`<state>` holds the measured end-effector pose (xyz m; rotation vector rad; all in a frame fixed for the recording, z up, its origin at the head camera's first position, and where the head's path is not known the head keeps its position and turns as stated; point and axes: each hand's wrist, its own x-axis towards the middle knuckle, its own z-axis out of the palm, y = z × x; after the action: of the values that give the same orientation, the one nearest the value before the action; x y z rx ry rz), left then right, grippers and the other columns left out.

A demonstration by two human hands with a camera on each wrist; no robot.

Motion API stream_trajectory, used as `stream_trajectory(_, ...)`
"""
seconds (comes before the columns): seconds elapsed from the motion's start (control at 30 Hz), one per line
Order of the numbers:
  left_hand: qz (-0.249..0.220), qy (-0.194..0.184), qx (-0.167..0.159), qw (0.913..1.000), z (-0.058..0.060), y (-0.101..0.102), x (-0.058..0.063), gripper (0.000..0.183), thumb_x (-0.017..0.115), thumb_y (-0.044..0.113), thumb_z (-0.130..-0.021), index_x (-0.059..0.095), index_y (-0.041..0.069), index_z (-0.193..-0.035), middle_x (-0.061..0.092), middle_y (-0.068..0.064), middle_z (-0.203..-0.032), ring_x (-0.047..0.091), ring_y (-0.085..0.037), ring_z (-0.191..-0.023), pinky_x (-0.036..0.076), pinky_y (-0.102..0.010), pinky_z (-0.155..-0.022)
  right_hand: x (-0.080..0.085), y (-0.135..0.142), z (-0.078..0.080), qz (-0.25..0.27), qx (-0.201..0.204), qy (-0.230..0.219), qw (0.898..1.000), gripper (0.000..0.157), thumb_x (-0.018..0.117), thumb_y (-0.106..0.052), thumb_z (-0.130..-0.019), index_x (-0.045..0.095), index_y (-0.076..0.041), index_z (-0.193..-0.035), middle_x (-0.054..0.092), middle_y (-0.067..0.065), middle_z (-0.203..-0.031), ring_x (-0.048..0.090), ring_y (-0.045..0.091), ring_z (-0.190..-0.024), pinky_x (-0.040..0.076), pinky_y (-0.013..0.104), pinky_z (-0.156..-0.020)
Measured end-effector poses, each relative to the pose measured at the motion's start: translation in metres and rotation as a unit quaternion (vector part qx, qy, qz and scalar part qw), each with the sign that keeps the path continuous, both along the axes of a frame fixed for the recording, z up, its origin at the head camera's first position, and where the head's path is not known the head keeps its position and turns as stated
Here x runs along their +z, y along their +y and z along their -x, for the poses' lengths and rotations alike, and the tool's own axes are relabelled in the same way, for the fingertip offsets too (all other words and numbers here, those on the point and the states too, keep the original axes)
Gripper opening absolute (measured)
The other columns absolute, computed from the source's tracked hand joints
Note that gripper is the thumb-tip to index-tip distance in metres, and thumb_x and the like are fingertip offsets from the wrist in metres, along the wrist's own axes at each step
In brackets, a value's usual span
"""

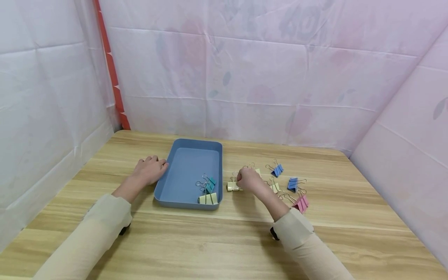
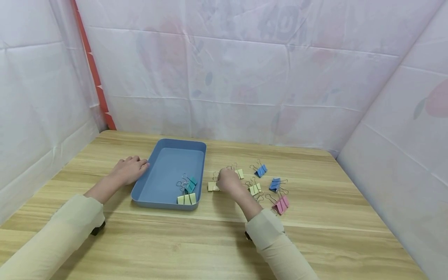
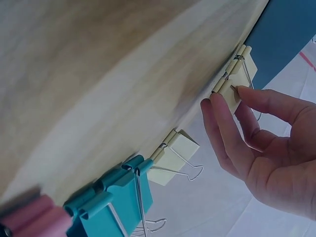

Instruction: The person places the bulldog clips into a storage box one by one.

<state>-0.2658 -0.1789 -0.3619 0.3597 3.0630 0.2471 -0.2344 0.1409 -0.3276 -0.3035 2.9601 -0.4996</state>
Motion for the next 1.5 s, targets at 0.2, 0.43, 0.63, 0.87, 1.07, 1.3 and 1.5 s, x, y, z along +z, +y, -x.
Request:
stream_trajectory(0.2, 0.003, -0.001, -0.001, 1.0, 0.001, 0.001, 0.001, 0.05, 0.029, 0.031, -0.099, 0.046, -0.001, -0.132, 0.041, -0.028, -0.13, 0.036, -0.045, -0.119, 0.027, -0.061, -0.093, 0.002, 0.0, -0.001, 0.009, -0.011, -0.001, 1.0, 0.009, 0.061, 0.003, -0.076, 0.059, -0.004, -0.07, 0.055, 0.003, -0.068, 0.051, 0.017, -0.063, 0.044, 0.03, -0.059)
stream_trajectory(0.43, 0.001, -0.002, -0.001, 1.0, 0.001, 0.001, 0.0, 0.05, 0.028, 0.032, -0.099, 0.046, -0.001, -0.133, 0.041, -0.028, -0.13, 0.035, -0.045, -0.119, 0.026, -0.061, -0.093, 0.003, -0.001, -0.003, 0.017, -0.014, 0.001, 1.0, 0.006, 0.061, 0.002, -0.078, 0.058, -0.002, -0.074, 0.055, 0.004, -0.071, 0.052, 0.018, -0.065, 0.045, 0.03, -0.06)
stream_trajectory(0.63, 0.0, -0.001, 0.001, 1.0, 0.0, 0.001, 0.001, 0.05, 0.028, 0.032, -0.099, 0.046, 0.0, -0.133, 0.041, -0.028, -0.13, 0.035, -0.045, -0.119, 0.026, -0.061, -0.092, 0.009, -0.001, -0.004, 0.018, -0.011, 0.016, 1.0, 0.004, 0.062, 0.001, -0.078, 0.059, 0.0, -0.077, 0.055, 0.005, -0.072, 0.052, 0.019, -0.066, 0.045, 0.031, -0.06)
stream_trajectory(0.87, 0.003, -0.001, -0.001, 1.0, 0.0, 0.002, 0.001, 0.05, 0.028, 0.032, -0.099, 0.046, 0.0, -0.133, 0.041, -0.028, -0.13, 0.036, -0.045, -0.119, 0.027, -0.061, -0.092, 0.014, 0.0, -0.007, 0.019, -0.012, 0.02, 1.0, 0.005, 0.062, -0.001, -0.08, 0.057, -0.002, -0.079, 0.054, 0.005, -0.072, 0.05, 0.019, -0.065, 0.044, 0.031, -0.059)
stream_trajectory(1.07, 0.003, 0.0, 0.0, 1.0, -0.001, 0.002, 0.002, 0.05, 0.028, 0.032, -0.099, 0.046, 0.0, -0.133, 0.041, -0.028, -0.13, 0.036, -0.045, -0.118, 0.027, -0.061, -0.092, 0.017, 0.001, -0.009, 0.027, -0.013, 0.019, 0.999, 0.005, 0.062, -0.001, -0.081, 0.056, -0.001, -0.081, 0.054, 0.006, -0.073, 0.05, 0.02, -0.065, 0.044, 0.032, -0.059)
stream_trajectory(1.3, 0.009, -0.005, 0.001, 0.9999, 0.001, 0.002, 0.001, 0.051, 0.027, 0.032, -0.099, 0.045, 0.0, -0.134, 0.04, -0.028, -0.131, 0.035, -0.045, -0.119, 0.026, -0.061, -0.092, 0.021, 0.0, -0.011, 0.03, -0.015, 0.031, 0.999, 0.006, 0.062, -0.001, -0.081, 0.057, -0.001, -0.08, 0.053, 0.006, -0.071, 0.049, 0.019, -0.064, 0.042, 0.031, -0.058)
stream_trajectory(1.5, 0.005, -0.001, 0.003, 1.0, 0.001, 0.002, 0.002, 0.051, 0.027, 0.032, -0.099, 0.046, 0.0, -0.133, 0.04, -0.028, -0.131, 0.035, -0.045, -0.119, 0.026, -0.061, -0.092, 0.024, -0.001, -0.011, 0.025, -0.015, 0.038, 0.999, 0.005, 0.062, -0.002, -0.081, 0.057, -0.002, -0.079, 0.052, 0.005, -0.072, 0.048, 0.02, -0.068, 0.042, 0.032, -0.061)
